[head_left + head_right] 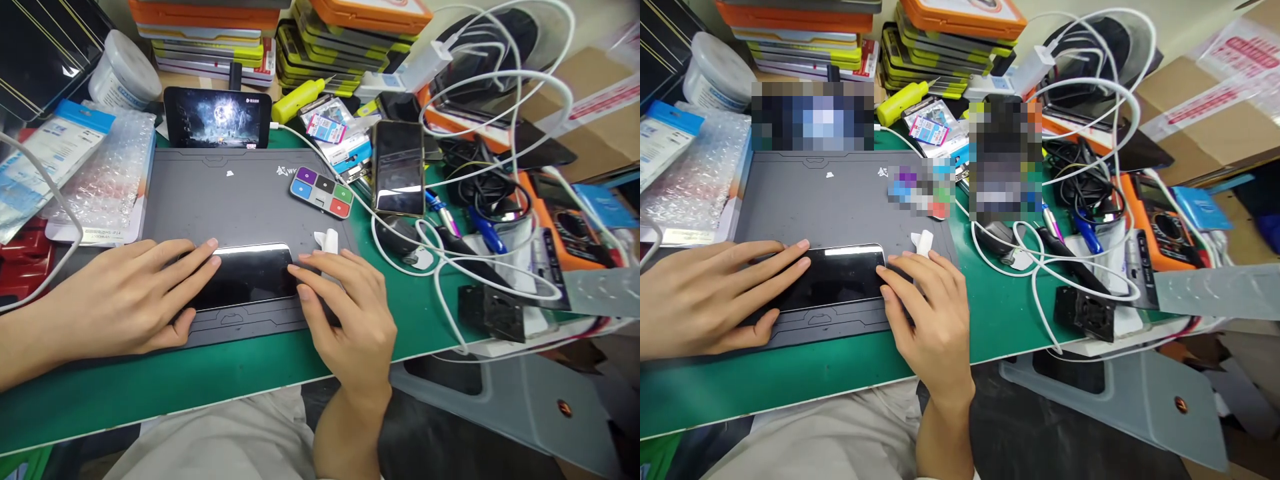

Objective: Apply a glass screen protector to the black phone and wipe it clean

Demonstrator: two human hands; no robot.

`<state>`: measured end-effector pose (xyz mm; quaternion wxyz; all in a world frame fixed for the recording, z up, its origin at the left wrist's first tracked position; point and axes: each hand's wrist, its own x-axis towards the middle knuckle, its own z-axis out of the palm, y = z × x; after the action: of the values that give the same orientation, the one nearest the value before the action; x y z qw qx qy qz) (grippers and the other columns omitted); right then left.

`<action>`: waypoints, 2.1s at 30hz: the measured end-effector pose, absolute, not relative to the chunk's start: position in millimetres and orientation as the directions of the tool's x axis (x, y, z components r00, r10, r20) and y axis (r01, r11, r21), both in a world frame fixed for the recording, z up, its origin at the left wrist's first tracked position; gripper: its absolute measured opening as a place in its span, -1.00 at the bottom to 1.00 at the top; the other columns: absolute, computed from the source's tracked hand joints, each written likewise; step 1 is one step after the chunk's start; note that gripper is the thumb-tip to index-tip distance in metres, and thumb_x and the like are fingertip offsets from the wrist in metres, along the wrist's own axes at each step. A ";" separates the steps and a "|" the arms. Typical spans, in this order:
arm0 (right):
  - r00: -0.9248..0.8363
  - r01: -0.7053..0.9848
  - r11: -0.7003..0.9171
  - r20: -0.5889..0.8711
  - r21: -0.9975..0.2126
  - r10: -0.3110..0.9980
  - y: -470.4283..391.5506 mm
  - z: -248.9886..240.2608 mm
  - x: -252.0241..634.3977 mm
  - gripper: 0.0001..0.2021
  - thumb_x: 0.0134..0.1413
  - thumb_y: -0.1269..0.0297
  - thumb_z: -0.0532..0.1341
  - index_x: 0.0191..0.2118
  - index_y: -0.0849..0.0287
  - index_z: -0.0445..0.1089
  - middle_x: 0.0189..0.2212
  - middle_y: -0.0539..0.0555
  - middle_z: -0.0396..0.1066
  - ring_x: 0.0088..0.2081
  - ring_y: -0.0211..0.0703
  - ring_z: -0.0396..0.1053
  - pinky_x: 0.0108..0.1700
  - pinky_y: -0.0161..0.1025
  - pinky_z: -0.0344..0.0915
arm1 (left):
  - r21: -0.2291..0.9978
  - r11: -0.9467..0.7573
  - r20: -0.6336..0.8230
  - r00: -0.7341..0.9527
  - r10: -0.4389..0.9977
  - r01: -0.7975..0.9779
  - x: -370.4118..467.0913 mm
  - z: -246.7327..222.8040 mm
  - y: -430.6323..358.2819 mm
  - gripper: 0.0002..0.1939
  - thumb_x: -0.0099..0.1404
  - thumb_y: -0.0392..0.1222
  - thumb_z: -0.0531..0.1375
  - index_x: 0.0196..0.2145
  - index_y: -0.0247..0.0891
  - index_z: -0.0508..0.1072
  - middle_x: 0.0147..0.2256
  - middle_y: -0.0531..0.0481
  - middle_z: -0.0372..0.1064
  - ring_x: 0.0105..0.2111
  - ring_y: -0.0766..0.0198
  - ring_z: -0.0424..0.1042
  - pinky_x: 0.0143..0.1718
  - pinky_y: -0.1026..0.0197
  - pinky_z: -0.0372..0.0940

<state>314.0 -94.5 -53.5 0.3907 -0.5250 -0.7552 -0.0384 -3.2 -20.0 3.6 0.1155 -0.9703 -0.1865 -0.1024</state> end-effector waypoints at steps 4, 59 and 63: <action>-0.193 0.811 0.466 0.590 -0.354 0.784 -93.8 -53.4 314.3 -0.72 0.57 0.46 0.32 0.21 0.02 0.62 0.12 0.11 0.77 0.20 0.06 0.73 0.40 0.13 0.56 | -0.223 -0.902 0.255 0.915 0.312 0.370 -1.5 5.5 -18.1 -0.56 0.60 -0.24 0.22 0.34 -0.41 0.58 0.35 -0.25 0.63 0.15 -0.07 0.71 0.00 -0.05 0.68; -0.163 0.786 0.458 0.574 -0.416 0.802 -95.3 -53.6 315.5 -0.74 0.57 0.44 0.34 0.21 0.06 0.67 0.12 0.17 0.78 0.16 0.09 0.74 0.21 0.03 0.65 | -0.230 -0.894 0.223 0.915 0.336 0.384 -4.0 -0.2 -25.3 -0.39 0.56 -0.24 0.24 0.50 -0.37 0.41 0.42 -0.35 0.54 0.29 -0.18 0.69 0.08 -0.09 0.75; -0.167 0.785 0.462 0.577 -0.413 0.799 -95.3 -54.2 315.7 -0.73 0.57 0.44 0.35 0.22 0.06 0.67 0.12 0.17 0.77 0.16 0.08 0.73 0.22 0.04 0.65 | -0.285 -0.909 0.211 0.945 0.251 0.305 -4.2 3.7 -20.2 -0.47 0.60 -0.29 0.21 0.44 -0.49 0.45 0.38 -0.40 0.57 0.22 -0.14 0.73 0.00 -0.08 0.75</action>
<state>315.7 -95.3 -54.2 0.3841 -0.5186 -0.7639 0.0093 -4.2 -20.2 3.7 0.1589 -0.9732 -0.1429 -0.0850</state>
